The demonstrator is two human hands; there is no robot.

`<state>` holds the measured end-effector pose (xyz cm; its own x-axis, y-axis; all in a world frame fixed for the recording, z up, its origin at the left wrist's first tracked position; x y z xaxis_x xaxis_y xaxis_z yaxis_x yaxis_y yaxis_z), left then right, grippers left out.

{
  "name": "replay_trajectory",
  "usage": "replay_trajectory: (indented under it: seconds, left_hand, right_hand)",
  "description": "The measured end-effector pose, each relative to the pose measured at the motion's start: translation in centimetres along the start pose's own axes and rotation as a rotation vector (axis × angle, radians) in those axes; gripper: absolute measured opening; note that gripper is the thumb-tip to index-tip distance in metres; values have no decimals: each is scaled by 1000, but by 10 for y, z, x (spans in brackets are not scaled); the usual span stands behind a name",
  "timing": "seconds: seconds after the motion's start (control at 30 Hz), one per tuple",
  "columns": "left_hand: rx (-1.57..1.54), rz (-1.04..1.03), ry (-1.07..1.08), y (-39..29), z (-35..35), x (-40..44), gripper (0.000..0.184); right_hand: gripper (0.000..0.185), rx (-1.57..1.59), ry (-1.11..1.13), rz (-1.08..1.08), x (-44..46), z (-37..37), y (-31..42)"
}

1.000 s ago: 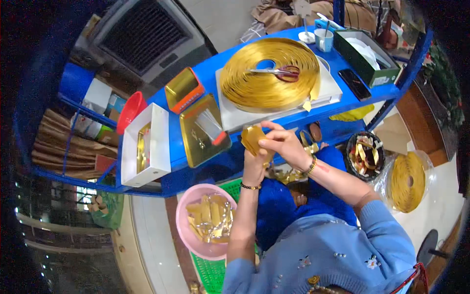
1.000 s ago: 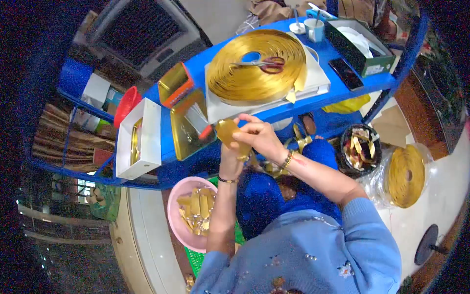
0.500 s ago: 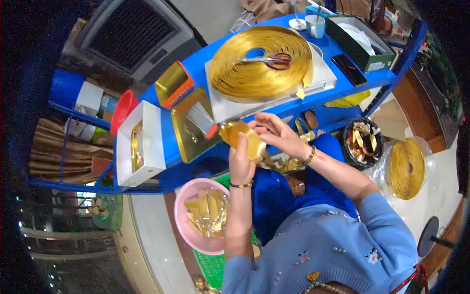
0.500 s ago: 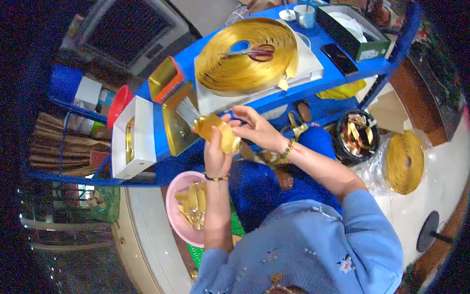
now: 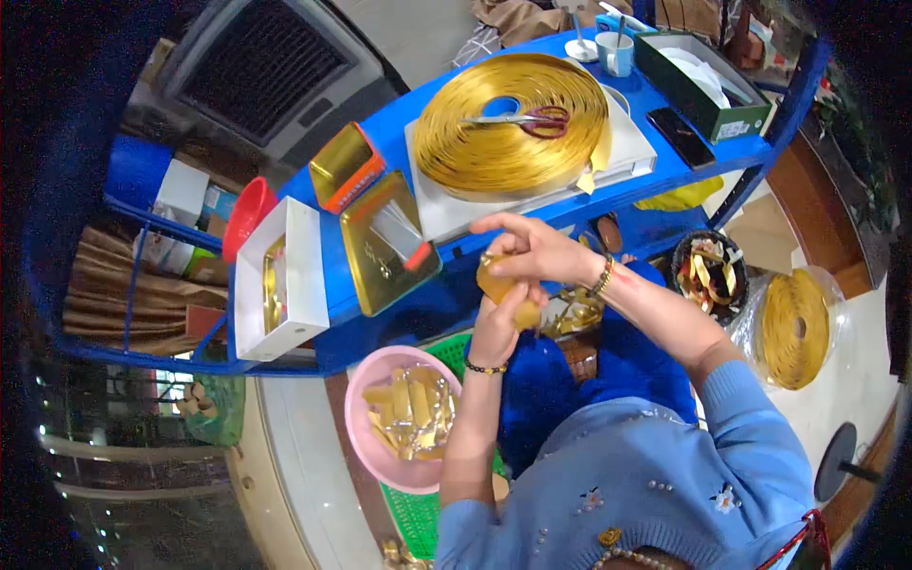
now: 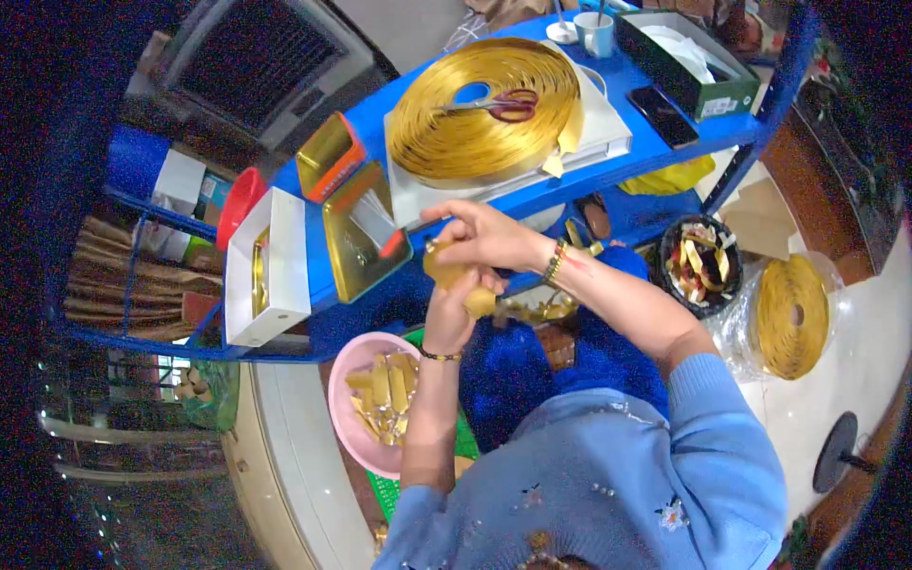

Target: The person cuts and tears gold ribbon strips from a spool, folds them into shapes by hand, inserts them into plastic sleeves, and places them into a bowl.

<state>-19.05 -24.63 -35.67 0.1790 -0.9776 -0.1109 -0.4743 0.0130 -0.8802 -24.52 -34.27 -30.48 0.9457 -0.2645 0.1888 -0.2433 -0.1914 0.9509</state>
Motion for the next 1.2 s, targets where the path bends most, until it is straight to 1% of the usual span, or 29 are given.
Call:
replay_trajectory:
  seconds: [0.03,0.07,0.1,0.13,0.2,0.27,0.3,0.33,0.37,0.4,0.47,0.5,0.53,0.57,0.63,0.73,0.77,0.83,0.87,0.9,0.93,0.97,1.03,1.07,1.1,1.2]
  left_hand:
    - [52,16,-13,-5,-4,-2,27]
    - [101,36,-25,-8,-7,-5,27]
    - [43,66,-20,-10,-7,-5,24]
    - [57,75,38,-9,-1,-3,23]
    - [-213,20,149,-16,-5,-4,21]
    - [-225,19,-76,-36,-10,-13,20]
    - [-306,4,-38,-38,2,-16,22]
    - [-276,-50,173,-48,1,-16,24]
    - [-349,-38,167,-54,2,-19,21]
    - [-422,-26,159,-62,0,-24,18]
    - [-339,-167,91,-83,2,-37,18]
    - [-343,-177,59,-89,13,-44,19]
    - [-399,-185,77,-95,22,-51,19]
    - [-386,-221,47,-99,30,-58,22]
    - [-354,-294,0,-104,48,-70,24]
    - [-256,-339,-145,-101,66,-84,25]
    - [-202,-326,-211,-96,71,-88,25]
    - [28,-265,-407,-86,80,-97,24]
    - [144,-233,-504,-82,84,-102,23]
    - [156,-219,-528,-77,85,-104,22]
    - [70,-211,-496,-73,87,-107,22]
    - [-15,-202,-460,-71,90,-110,22]
    - [-162,-190,-358,-75,85,-113,24]
    - [-173,-222,-343,-83,79,-115,24]
    - [-184,-255,-331,-92,73,-118,24]
    - [-203,-360,-272,-118,50,-134,28]
  right_hand:
    - [55,43,-21,26,0,-2,-1]
    - [52,19,-20,40,0,-3,-2]
    - [52,76,-31,53,1,-6,-4]
    - [52,129,-41,70,0,-7,-4]
    - [61,141,36,75,-5,-9,-3]
    - [67,157,136,127,-9,-10,-12]
    - [72,193,268,160,-7,-11,-35]
    - [71,-10,362,199,-6,-6,-54]
    - [64,89,417,108,-7,-2,-96]
    - [58,124,452,39,-12,-2,-107]
    - [48,124,498,-79,-24,-7,-101]
    - [43,90,512,-124,-29,-10,-92]
    - [39,35,516,-98,-30,-7,-97]
    - [34,-21,519,-72,-30,-1,-104]
    - [24,-114,516,-51,-30,0,-99]
    - [24,-255,507,-116,-28,-1,-89]
    - [22,-433,439,-45,-28,2,-80]
    - [19,-785,291,105,-30,-2,-51]
    - [19,-887,216,215,-31,-3,-46]
    - [19,-987,139,326,-33,-3,-41]
    - [19,-1085,61,437,-36,-3,-36]
    - [20,-1103,59,524,-38,-5,-37]
    - [18,-1144,142,498,-45,-9,-54]
    - [18,-1162,185,486,-49,-11,-63]
    - [15,-1155,218,408,-53,-15,-71]
    - [17,-1135,81,513,-53,-25,-68]
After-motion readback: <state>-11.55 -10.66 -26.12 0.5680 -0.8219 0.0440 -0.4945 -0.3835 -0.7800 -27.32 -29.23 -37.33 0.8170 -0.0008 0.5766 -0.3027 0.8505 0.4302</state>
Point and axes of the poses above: each hand's wrist, its own x-axis towards the middle knuckle, its own z-axis out of the back of the hand, y = z × x, the point moved 4 cm from there along x, towards the middle knuckle, and after that the axes turned 10 degrees about z, right-handed, at the moved point
